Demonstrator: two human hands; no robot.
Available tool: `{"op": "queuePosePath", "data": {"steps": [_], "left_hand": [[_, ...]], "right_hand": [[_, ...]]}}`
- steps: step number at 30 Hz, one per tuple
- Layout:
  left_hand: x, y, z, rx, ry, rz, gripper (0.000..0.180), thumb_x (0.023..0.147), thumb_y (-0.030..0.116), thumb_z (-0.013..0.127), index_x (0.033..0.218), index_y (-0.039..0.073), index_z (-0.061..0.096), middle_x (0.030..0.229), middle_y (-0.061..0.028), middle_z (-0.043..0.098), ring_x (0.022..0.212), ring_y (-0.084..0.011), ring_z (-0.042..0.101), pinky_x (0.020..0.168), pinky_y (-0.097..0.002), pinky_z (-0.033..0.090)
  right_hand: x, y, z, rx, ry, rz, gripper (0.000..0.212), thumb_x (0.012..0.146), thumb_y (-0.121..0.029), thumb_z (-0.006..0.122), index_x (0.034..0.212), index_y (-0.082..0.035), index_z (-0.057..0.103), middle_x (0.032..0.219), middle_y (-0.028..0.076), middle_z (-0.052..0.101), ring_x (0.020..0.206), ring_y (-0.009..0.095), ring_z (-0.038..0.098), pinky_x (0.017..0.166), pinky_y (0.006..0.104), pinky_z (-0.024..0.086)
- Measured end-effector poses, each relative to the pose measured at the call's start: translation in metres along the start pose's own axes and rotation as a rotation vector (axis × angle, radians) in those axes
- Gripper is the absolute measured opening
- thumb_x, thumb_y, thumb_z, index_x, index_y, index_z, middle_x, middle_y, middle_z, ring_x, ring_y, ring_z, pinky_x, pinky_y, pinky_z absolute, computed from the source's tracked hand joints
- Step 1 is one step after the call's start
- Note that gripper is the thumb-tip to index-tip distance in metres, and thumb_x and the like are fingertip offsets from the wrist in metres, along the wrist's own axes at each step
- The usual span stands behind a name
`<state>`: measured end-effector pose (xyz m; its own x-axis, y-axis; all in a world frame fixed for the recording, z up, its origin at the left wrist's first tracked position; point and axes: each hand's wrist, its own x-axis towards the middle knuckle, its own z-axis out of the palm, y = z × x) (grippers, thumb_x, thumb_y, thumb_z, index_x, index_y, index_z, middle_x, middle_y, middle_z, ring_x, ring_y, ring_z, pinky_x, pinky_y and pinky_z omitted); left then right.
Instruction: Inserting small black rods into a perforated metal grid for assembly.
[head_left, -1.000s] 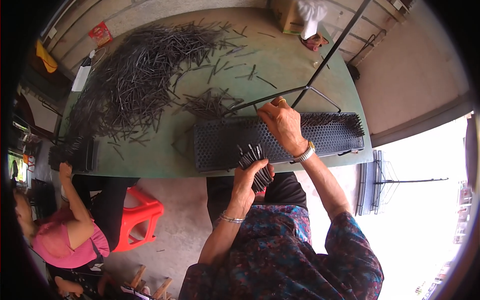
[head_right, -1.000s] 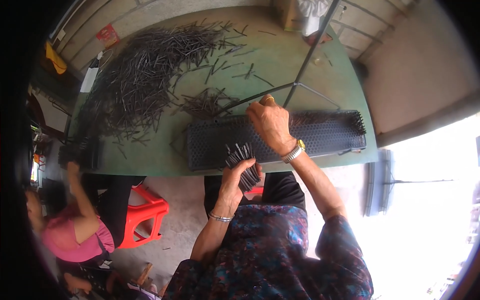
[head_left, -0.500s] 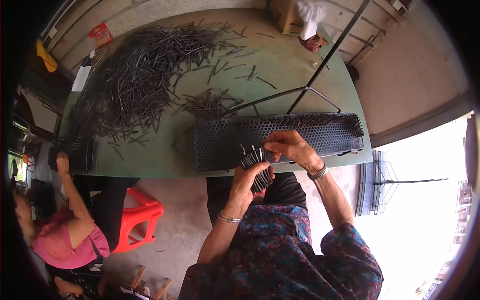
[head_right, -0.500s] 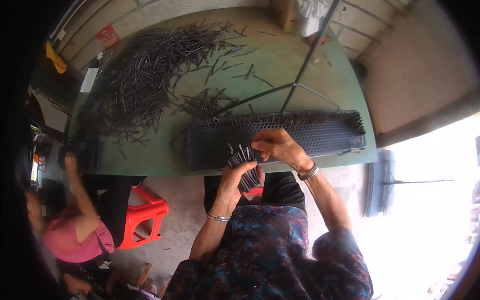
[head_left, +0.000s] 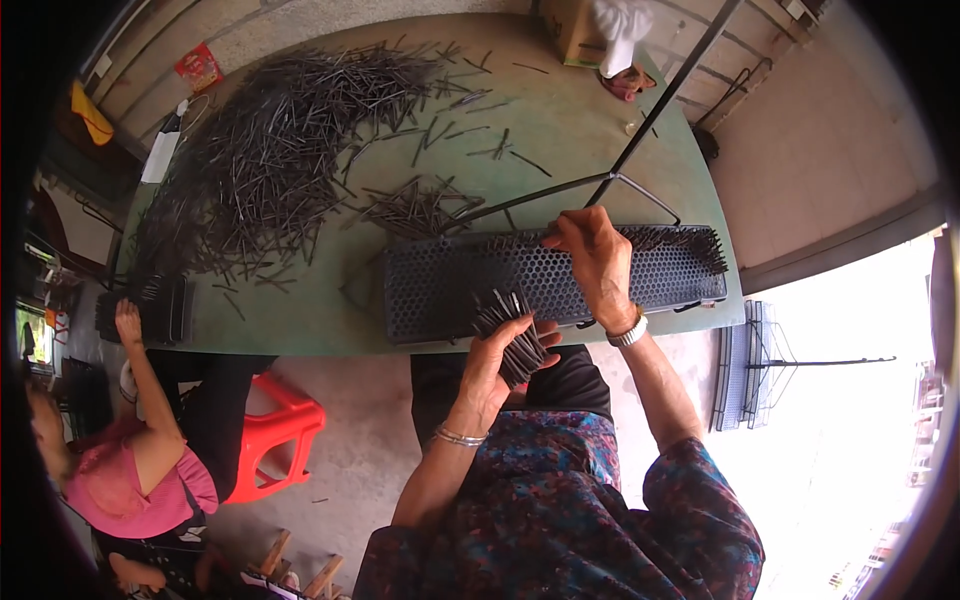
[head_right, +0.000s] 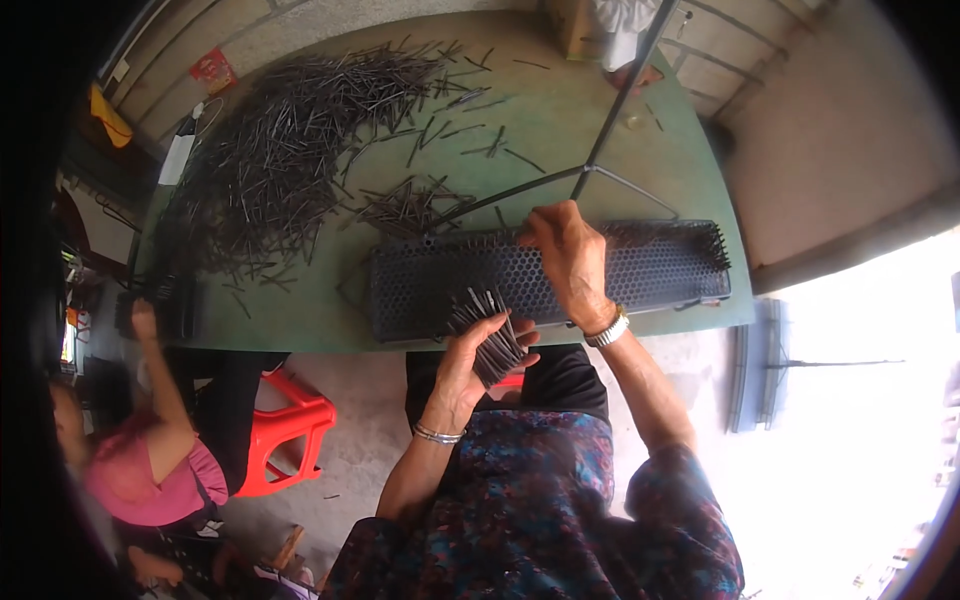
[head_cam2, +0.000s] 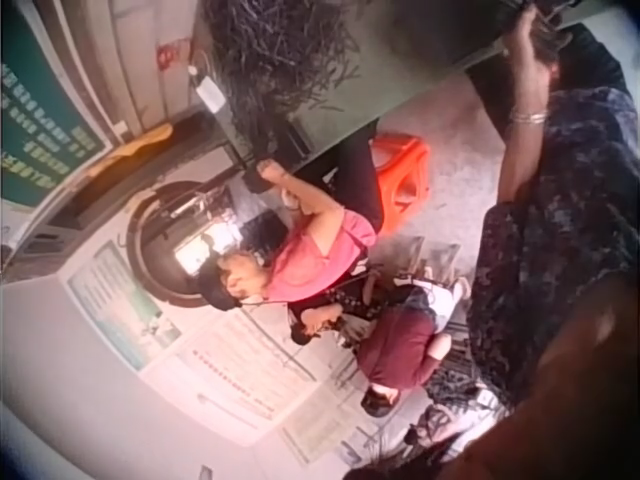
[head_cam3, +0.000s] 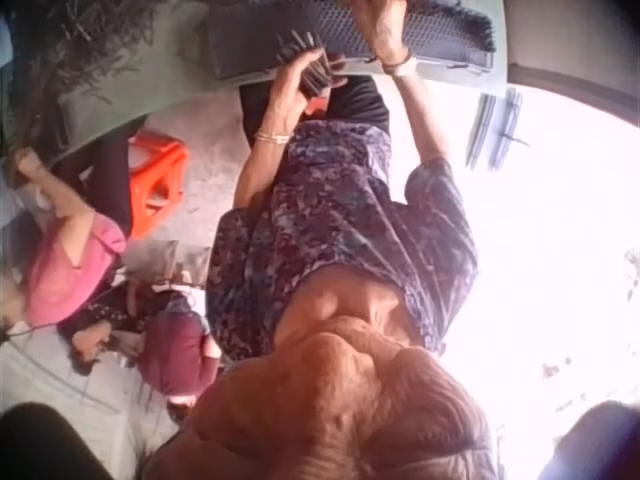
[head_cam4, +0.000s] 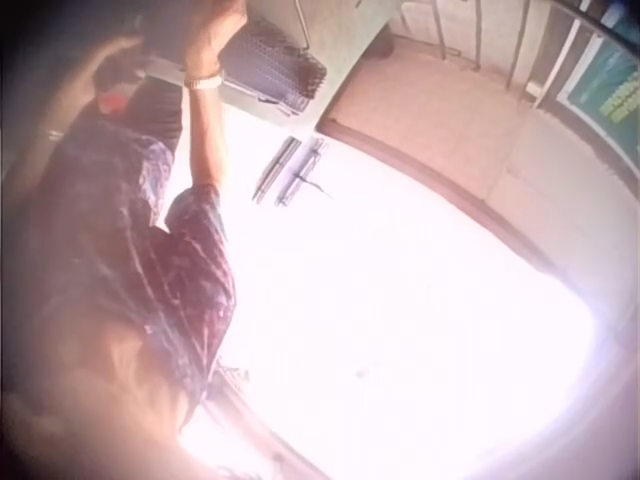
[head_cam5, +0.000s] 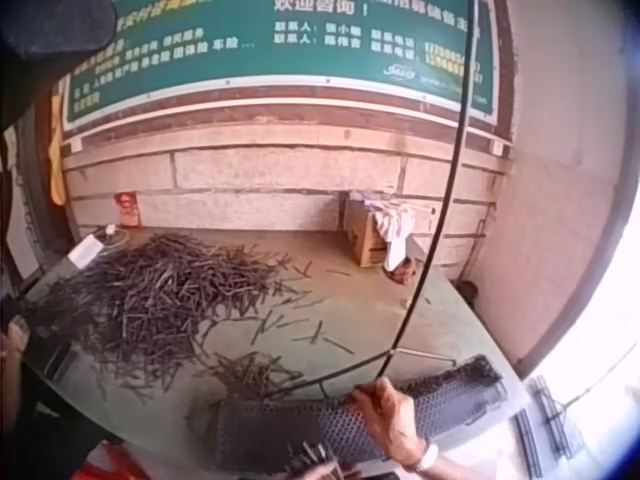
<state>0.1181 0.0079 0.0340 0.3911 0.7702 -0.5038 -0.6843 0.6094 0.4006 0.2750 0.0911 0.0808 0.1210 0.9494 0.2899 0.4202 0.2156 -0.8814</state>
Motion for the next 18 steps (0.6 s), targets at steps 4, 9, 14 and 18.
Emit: {"op": "queuePosePath", "data": {"steps": [4,9,14,18], "left_hand": [[0.002,-0.007,-0.005,-0.033,0.007,-0.007,0.023,0.090,0.018,0.064,0.108,0.003,0.060,0.097,-0.0176,0.067,0.092,-0.0309,0.068,0.078,-0.0488,0.058],[0.002,-0.011,-0.007,0.003,-0.012,-0.012,0.022,0.090,0.018,0.065,0.106,0.003,0.061,0.089,-0.0136,0.067,0.080,-0.0250,0.067,0.074,-0.0455,0.058],[0.002,-0.012,-0.006,0.020,-0.008,-0.012,0.022,0.089,0.018,0.066,0.104,0.003,0.062,0.085,-0.0123,0.067,0.076,-0.0229,0.067,0.069,-0.0407,0.058],[0.000,-0.010,-0.004,0.037,0.000,0.003,0.020,0.089,0.018,0.066,0.101,0.003,0.062,0.084,-0.0129,0.067,0.074,-0.0221,0.067,0.066,-0.0384,0.058]], "right_hand": [[0.007,0.022,0.016,0.019,0.026,-0.099,0.011,0.094,-0.010,0.058,0.097,0.001,0.057,0.077,0.012,0.070,0.072,0.019,0.071,0.063,0.0298,0.053],[0.008,0.020,0.013,-0.069,-0.018,-0.160,0.008,0.094,-0.007,0.056,0.097,0.000,0.054,0.077,0.013,0.069,0.071,0.023,0.070,0.061,0.0322,0.052],[0.013,0.029,0.006,-0.215,-0.040,-0.299,0.004,0.094,-0.004,0.056,0.097,-0.001,0.054,0.073,0.010,0.069,0.065,0.021,0.069,0.058,0.0308,0.051],[0.018,0.029,0.001,-0.252,-0.086,-0.328,0.007,0.092,-0.003,0.058,0.097,-0.001,0.054,0.073,0.010,0.067,0.066,0.023,0.068,0.059,0.0316,0.051]]}}
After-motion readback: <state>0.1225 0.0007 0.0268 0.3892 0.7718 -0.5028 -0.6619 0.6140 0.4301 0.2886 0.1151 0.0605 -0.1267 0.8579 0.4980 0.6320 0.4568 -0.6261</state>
